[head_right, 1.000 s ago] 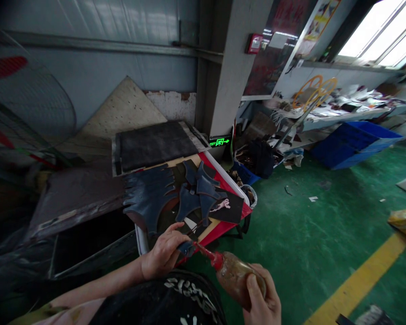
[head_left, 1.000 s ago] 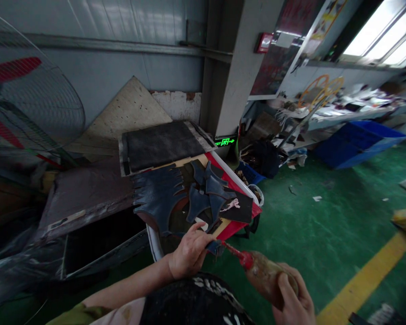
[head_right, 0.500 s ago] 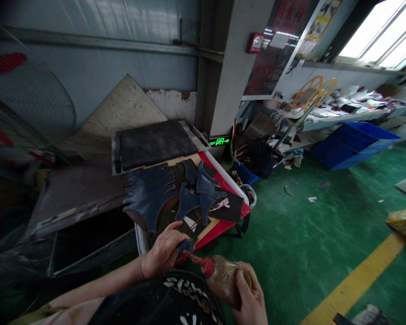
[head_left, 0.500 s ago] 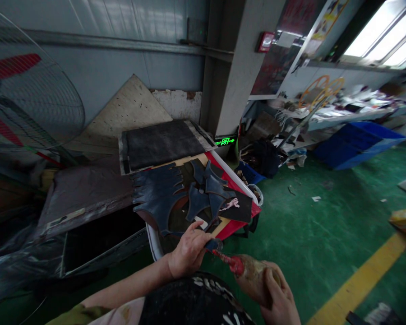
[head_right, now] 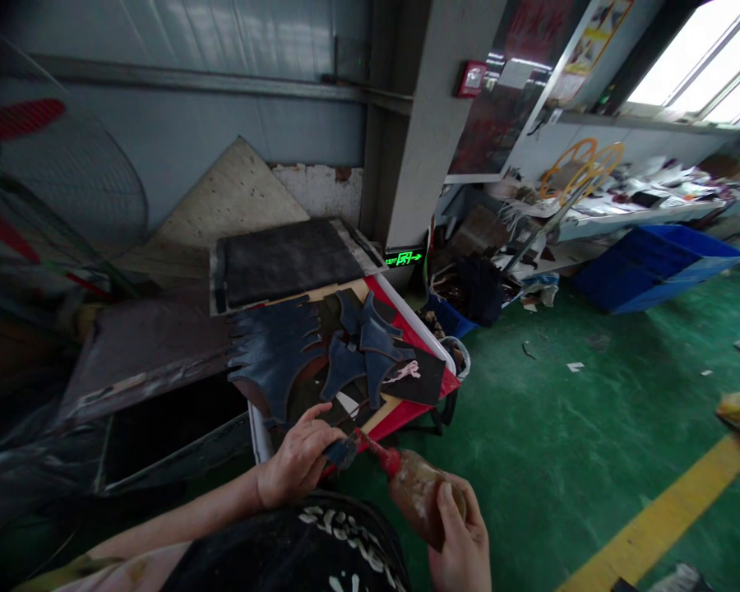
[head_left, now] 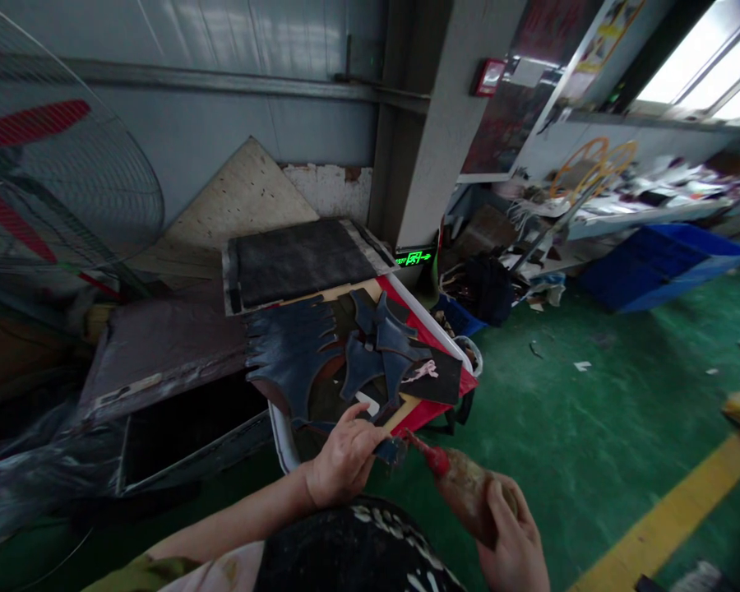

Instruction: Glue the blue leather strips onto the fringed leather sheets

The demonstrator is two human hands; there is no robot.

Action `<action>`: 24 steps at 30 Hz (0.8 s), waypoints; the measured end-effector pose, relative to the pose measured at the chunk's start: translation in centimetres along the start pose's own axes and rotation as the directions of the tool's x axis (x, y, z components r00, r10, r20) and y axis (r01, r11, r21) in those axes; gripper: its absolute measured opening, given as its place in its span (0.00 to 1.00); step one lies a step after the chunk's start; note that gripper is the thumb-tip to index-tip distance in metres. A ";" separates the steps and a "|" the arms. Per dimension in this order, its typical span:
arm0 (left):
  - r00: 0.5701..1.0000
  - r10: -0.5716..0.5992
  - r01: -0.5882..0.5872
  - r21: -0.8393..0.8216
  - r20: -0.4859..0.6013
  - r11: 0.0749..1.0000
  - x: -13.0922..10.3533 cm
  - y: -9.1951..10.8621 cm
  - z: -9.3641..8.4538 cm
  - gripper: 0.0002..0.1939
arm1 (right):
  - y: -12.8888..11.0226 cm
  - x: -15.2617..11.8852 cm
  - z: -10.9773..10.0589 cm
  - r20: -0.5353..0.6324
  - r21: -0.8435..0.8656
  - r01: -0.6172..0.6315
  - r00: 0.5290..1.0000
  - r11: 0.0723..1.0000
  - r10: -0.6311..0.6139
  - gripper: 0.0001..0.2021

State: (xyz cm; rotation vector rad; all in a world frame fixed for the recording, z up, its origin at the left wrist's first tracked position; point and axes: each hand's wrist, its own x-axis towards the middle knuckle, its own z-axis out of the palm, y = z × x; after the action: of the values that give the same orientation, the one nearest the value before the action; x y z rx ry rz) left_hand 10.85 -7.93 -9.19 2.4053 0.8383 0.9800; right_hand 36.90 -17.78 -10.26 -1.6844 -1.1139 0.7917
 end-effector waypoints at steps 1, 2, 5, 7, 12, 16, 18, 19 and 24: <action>1.000 -0.003 0.003 0.002 0.000 1.000 -0.1 0.1 0.0 0.16 | -0.1 -0.1 0.2 -0.002 0.045 -0.031 1.000 0.999 0.032 0.09; 1.000 -0.008 0.008 0.005 -0.005 1.000 -0.1 0.2 0.1 0.15 | -0.1 -0.2 0.4 0.003 0.094 -0.072 0.997 0.993 0.072 0.09; 0.999 -0.029 0.029 0.020 -0.018 0.999 -0.3 0.5 0.1 0.15 | -0.5 -0.5 0.2 0.047 0.172 -0.157 0.987 0.973 0.151 0.09; 0.999 -0.043 0.043 0.034 -0.022 0.998 -0.4 0.6 0.2 0.15 | -0.5 -0.7 -0.3 0.090 0.086 -0.099 0.992 0.991 0.091 0.07; 0.998 -0.040 0.044 0.083 -0.054 0.996 -0.9 1.1 0.5 0.15 | 0.0 -1.1 -1.1 0.150 -0.084 0.092 0.986 0.992 -0.079 0.11; 0.996 -0.068 0.073 0.091 -0.058 0.993 -1.4 1.8 0.5 0.15 | 1.4 -1.4 -0.1 0.088 -0.023 0.097 0.992 0.995 -0.095 0.12; 0.993 -0.084 0.090 0.083 -0.079 0.992 -1.7 2.0 0.6 0.15 | 2.8 -1.4 0.0 0.055 -0.029 0.103 0.993 0.994 -0.101 0.15; 0.990 -0.098 0.105 0.075 -0.097 0.992 -1.9 2.0 0.6 0.14 | 3.5 -1.4 -0.1 0.045 -0.055 0.113 0.993 0.992 -0.111 0.17; 0.847 -0.467 0.422 -0.215 -0.253 0.881 -2.8 1.1 0.0 0.08 | 7.0 -0.3 -1.8 0.025 -0.140 0.161 0.987 0.977 -0.159 0.24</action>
State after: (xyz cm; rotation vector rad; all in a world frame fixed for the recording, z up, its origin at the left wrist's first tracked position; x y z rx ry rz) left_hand 9.65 -10.55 -9.89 1.8294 1.3080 1.1733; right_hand 40.67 -19.72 -16.17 -1.6821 -1.3240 0.6354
